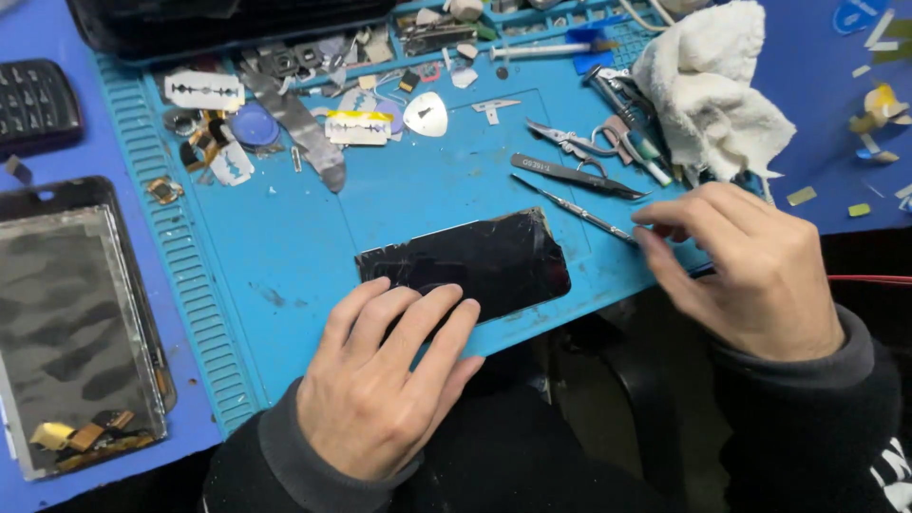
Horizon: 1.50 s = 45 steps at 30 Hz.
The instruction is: Repairing a smartphone by cleaning and disassembling internal screen components at a workbench.
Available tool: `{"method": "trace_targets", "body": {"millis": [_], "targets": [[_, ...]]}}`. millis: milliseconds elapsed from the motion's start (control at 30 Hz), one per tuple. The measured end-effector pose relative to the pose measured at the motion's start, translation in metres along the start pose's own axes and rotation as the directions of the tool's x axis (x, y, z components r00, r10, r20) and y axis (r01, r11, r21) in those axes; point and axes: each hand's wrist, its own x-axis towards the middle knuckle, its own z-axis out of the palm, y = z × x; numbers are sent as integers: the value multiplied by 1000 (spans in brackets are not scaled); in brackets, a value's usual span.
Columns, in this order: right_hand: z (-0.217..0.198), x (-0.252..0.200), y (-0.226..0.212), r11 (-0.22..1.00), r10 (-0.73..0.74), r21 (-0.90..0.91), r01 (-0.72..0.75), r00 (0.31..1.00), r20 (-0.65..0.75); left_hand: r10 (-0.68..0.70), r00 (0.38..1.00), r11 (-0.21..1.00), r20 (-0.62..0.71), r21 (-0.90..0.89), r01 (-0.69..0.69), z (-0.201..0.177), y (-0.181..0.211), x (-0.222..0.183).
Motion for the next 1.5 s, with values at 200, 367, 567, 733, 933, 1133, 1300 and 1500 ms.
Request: {"method": "trace_targets", "body": {"millis": [200, 367, 567, 733, 933, 1133, 1300, 1500], "targets": [[18, 1, 9, 978, -24, -201, 52, 990, 138, -15, 999, 999, -42, 30, 16, 5, -2, -6], [29, -4, 21, 934, 11, -356, 39, 990, 139, 9, 999, 999, -47, 42, -7, 6, -4, -8], [22, -14, 28, 943, 134, 300, -141, 990, 43, -7, 1000, 1000, -22, 27, 7, 5, 4, -7], [29, -28, 24, 674, 344, 681, -286, 937, 53, -46, 995, 999, 88, 32, 43, 2, 27, 5], [41, -2, -2, 766, 257, 615, -187, 966, -27, 12, 999, 987, -48, 162, -4, 37, 28, 29], [63, -6, 8, 773, 255, 619, -137, 961, -106, -25, 999, 968, -37, 247, 33, 47, 24, 31], [71, -22, 20, 802, 303, 560, -210, 950, -78, -2, 1000, 962, -19, 274, 7, 52, 20, 32], [83, -38, 78, 661, 379, 652, -371, 915, 135, -51, 993, 947, 105, 321, 15, 56, 23, 25]]}}
